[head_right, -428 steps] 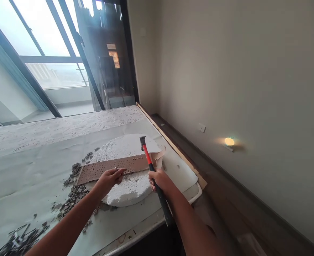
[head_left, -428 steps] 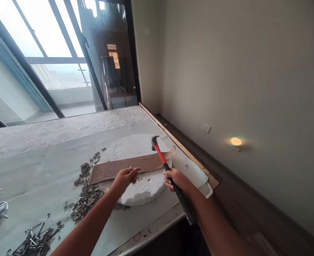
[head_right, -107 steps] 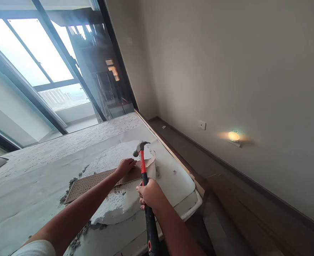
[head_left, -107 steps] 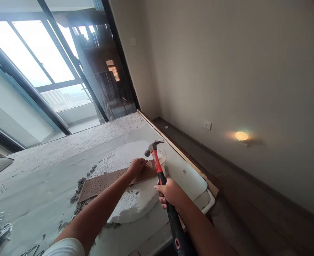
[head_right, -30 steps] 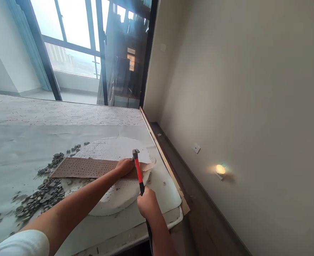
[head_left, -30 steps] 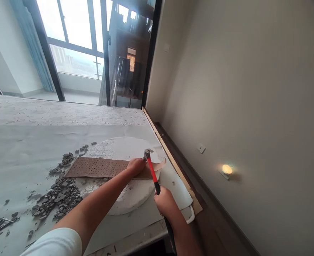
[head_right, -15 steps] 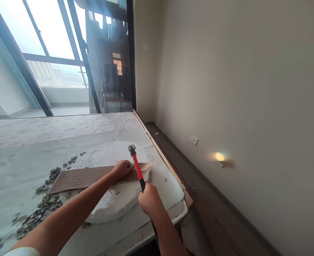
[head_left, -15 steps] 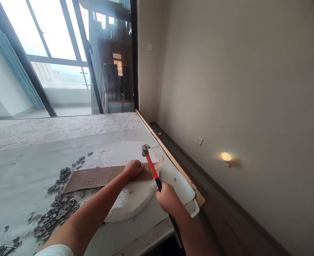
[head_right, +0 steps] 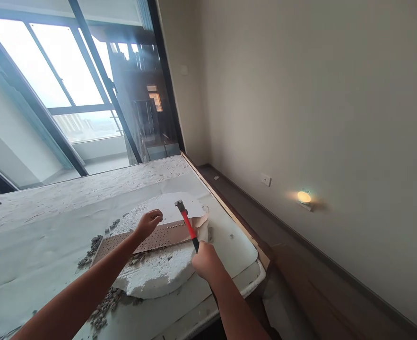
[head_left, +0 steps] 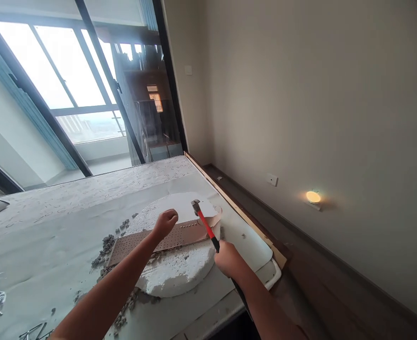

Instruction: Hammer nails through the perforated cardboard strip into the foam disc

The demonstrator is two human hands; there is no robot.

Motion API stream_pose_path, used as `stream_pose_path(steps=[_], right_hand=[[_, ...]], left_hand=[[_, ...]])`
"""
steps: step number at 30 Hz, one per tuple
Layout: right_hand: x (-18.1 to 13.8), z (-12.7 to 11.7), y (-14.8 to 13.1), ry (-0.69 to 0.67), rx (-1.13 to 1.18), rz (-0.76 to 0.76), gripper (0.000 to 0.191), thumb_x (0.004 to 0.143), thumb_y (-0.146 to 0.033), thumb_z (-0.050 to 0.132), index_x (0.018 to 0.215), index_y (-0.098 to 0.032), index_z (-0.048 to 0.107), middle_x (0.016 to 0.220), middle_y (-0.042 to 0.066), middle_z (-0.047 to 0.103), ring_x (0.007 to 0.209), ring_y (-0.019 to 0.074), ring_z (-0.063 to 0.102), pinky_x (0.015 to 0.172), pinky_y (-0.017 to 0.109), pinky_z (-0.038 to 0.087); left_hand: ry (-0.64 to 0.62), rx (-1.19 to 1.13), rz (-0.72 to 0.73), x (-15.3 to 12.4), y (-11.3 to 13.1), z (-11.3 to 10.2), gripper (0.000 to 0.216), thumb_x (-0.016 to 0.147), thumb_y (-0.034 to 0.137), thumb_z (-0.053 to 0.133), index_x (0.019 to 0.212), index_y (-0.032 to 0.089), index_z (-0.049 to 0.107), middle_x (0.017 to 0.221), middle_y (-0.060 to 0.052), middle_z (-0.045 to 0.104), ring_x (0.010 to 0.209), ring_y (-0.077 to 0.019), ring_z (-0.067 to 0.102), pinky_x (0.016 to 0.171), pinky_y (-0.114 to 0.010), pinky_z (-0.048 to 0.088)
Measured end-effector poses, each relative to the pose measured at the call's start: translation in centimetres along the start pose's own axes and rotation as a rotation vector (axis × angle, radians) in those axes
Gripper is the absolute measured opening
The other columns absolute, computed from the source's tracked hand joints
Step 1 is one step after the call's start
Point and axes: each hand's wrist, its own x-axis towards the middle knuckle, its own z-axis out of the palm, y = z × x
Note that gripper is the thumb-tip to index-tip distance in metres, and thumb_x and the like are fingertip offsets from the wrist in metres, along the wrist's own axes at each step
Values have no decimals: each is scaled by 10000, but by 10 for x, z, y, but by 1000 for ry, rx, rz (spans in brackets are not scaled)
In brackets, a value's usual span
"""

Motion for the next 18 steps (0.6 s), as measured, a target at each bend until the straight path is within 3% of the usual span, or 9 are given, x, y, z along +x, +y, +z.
stream_pose_path(steps=[4,7,10,15,18], right_hand=[[0,2,1,4,40,-14,215,791,-132,496,991,-117,571,922,152,594,720,220,618,507,252,440],[-1,6,4,-71,15,56,216,785,-126,476,984,-115,558,943,158,573,663,224,609,445,265,437],[-4,8,6,-60,8,19,213,791,-125,465,983,-112,557,942,156,569,644,212,605,440,259,439],[-4,11,8,-66,10,32,243,804,-140,452,1025,-107,547,913,144,579,540,171,573,413,249,421],[-4,16,14,-73,5,60,218,802,-156,457,993,-113,554,877,129,584,508,153,553,391,234,407]], left_hand=[[10,88,-35,-31,6,-22,215,712,310,422,551,180,481,565,4,500,548,-126,444,539,-245,354],[52,134,-77,-65,5,-34,289,759,393,433,600,176,538,592,-17,556,558,-141,484,540,-250,382],[134,176,-139,-106,-1,-50,333,775,447,436,657,175,587,631,-37,612,583,-161,533,550,-255,408],[302,279,-301,-177,-31,-82,345,766,473,435,719,187,621,702,-33,667,648,-184,596,580,-248,436],[314,381,-424,-216,-56,-96,312,751,424,428,766,198,643,721,-33,682,650,-186,606,589,-248,440]])
